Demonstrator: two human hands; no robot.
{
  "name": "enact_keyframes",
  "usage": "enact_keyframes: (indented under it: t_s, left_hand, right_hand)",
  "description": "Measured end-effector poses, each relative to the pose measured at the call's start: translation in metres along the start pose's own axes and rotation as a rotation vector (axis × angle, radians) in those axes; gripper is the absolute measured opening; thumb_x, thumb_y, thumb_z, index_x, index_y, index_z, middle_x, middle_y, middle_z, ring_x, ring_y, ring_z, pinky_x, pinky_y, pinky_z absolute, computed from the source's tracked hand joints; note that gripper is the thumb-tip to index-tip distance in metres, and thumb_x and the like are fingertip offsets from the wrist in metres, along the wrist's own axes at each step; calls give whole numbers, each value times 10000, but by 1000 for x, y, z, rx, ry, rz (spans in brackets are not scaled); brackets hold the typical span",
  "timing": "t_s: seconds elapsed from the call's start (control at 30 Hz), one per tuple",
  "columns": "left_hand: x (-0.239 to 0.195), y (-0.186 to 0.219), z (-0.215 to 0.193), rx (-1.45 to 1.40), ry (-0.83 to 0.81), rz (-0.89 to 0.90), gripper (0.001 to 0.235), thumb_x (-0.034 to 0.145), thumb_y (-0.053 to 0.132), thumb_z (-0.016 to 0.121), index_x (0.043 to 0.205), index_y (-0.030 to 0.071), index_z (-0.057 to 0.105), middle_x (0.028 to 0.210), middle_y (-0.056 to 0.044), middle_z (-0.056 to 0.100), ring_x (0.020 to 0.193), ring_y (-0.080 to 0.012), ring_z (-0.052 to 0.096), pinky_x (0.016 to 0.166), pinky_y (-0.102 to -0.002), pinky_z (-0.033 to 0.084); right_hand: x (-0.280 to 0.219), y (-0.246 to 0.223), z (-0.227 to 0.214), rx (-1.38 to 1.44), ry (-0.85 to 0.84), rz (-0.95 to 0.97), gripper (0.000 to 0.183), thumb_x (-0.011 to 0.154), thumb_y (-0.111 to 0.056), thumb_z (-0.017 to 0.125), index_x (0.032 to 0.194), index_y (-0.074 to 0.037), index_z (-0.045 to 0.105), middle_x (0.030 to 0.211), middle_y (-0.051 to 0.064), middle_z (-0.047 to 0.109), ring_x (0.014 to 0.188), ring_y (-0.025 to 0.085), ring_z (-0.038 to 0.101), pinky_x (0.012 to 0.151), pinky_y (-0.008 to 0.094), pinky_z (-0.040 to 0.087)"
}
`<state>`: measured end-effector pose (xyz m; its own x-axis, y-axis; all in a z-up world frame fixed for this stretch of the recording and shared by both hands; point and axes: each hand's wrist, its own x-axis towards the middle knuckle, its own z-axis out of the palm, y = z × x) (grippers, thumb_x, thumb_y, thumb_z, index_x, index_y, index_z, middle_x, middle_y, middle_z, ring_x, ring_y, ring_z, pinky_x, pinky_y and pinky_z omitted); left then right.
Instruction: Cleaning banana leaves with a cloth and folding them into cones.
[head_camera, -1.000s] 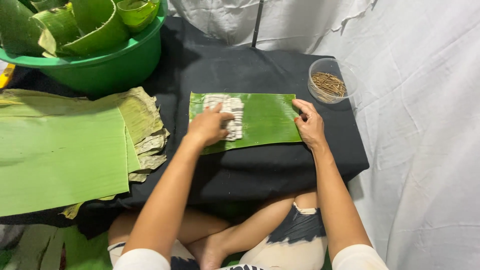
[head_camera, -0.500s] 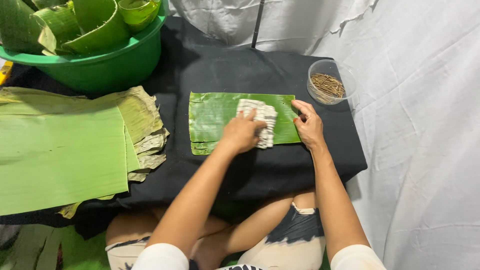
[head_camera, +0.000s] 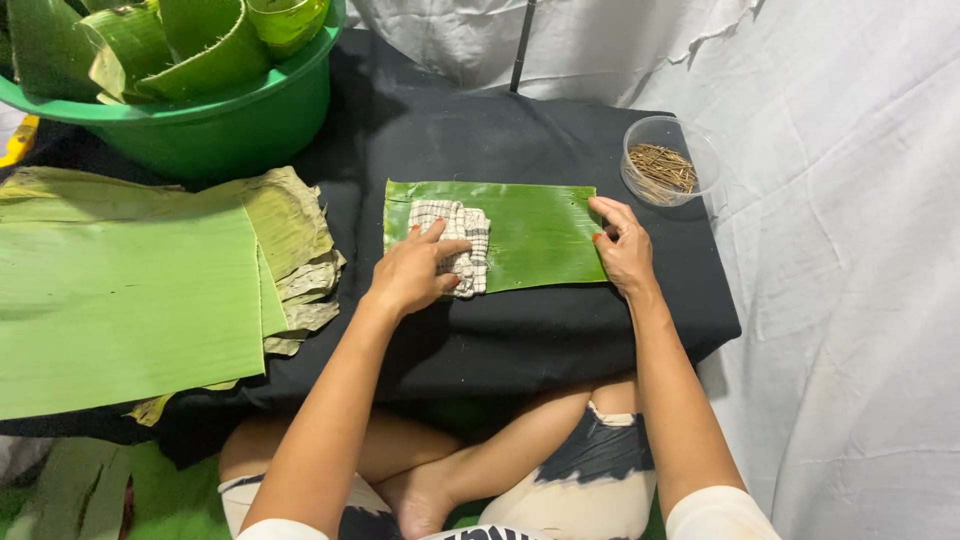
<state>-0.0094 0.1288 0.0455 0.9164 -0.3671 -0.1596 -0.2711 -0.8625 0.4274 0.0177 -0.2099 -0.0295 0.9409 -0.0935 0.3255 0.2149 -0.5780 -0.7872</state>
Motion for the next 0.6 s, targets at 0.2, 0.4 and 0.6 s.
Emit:
enact_keyframes:
  t_s: [0.2,0.4,0.6]
  left_hand:
    - [52,16,44,26,95,145,757,871,334,728,1561,300,420,1584,-186,442,1402,-536,423,1113,-600,429]
    - [93,61,80,34,159,271,790,854,390,743,1539,156,426,1564,-140,487,1395,-497,456,1112,-558,445]
    - [80,57,81,-177,184,257,799,856,404,766,1546,185,428,1599,-246,349,1337,-556,488,1119,-580,446]
  right_hand:
    - [1,0,2,-50,-3,0,598,813,-12,631,1372,-217,688,1359,-4,639,860,157,658,781,306,530]
    - [4,7,4,-28,19,32,477,876,-109,662,1333,-234,707,1348,-12,655,1020,198,676,882,337,523]
    - [3,6,5,-109,-31,86,500,873,-568,761,1309,-331,700,1381,-43,592,1190,266,627,1000,396,479]
